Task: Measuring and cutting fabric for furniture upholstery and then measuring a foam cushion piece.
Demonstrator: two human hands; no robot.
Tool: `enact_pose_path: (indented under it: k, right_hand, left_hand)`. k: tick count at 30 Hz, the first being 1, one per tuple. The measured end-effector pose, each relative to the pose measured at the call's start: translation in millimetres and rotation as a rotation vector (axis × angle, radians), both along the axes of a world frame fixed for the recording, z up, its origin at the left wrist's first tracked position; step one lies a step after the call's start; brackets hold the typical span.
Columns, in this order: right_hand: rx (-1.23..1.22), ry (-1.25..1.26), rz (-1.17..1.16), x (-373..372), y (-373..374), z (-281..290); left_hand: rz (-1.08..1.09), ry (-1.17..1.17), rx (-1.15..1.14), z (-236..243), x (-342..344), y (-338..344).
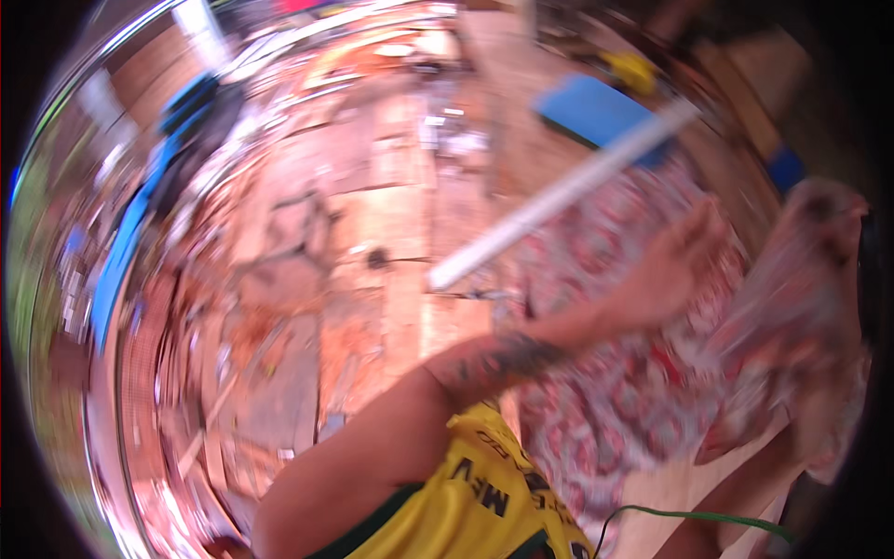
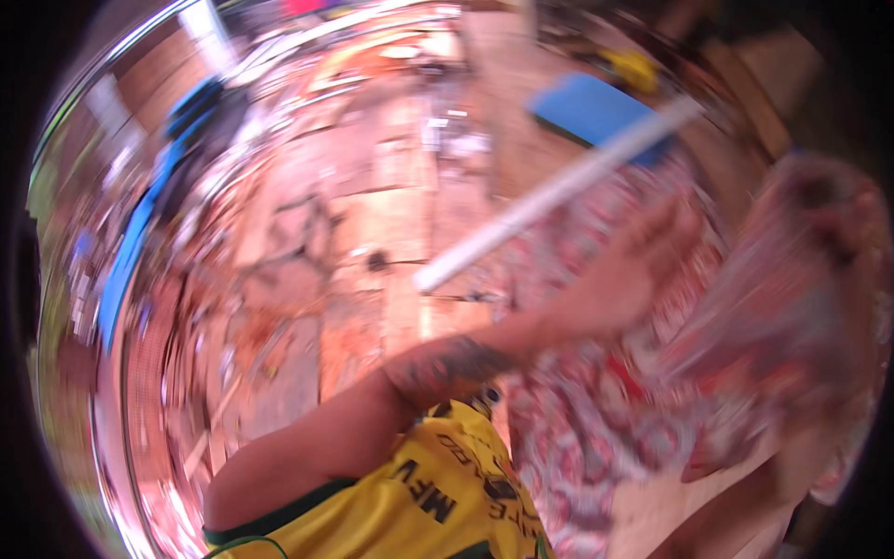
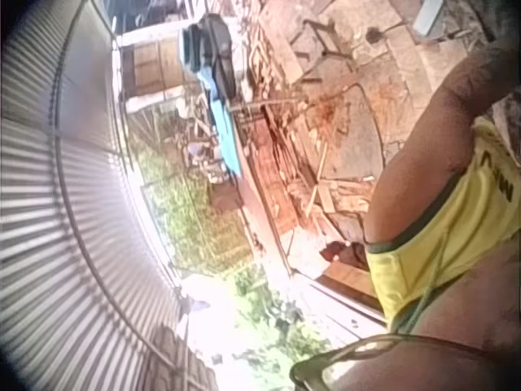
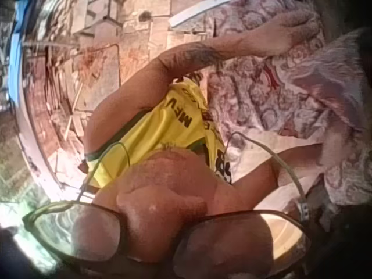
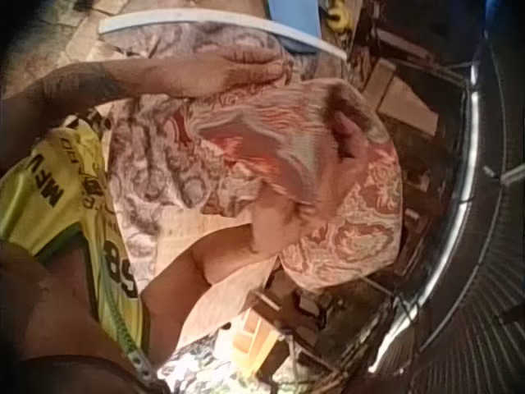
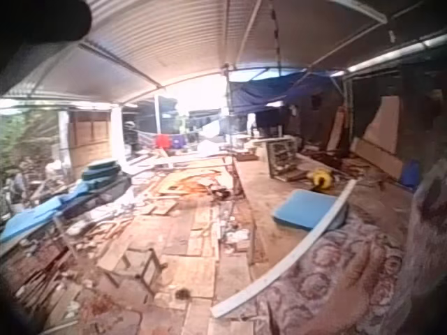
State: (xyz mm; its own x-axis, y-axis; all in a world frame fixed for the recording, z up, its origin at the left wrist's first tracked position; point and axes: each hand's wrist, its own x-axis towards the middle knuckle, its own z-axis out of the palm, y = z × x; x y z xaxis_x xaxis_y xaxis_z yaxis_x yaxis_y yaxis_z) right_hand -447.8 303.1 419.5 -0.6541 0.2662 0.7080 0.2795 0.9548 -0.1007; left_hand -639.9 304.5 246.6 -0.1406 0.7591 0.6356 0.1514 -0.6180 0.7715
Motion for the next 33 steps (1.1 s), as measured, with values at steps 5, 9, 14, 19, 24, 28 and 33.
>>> enact_pose_path:
  k: [5,9,14,19,24,28,33]
  right_hand:
    - [-0.020,-0.308,0.474,-122,-86,-61]
    - [-0.074,-0.332,0.831,-185,-145,-68]
    - [-0.100,-0.437,1.294,-259,-232,-109]
    - [-0.222,-0.763,1.511,-341,-277,-167]
    - [-0.269,-1.250,1.242,-425,-286,-249]
    - [-0.386,-1.306,0.868,-456,-266,-355]
    - [-0.597,-1.460,0.508,-433,-191,-466]
  left_hand:
    - [-0.351,-0.949,0.040,14,-63,-179]
    - [0.041,-0.671,0.118,20,-84,-304]
    - [0.749,-1.042,-0.119,3,-89,-418]
    - [1.064,-1.393,-0.061,-77,-114,-513]
    - [1.410,-1.566,-0.268,-166,-115,-587]
    - [1.429,-1.690,-0.299,-182,-174,-613]
    - [1.427,-1.597,-0.302,-167,-258,-617]
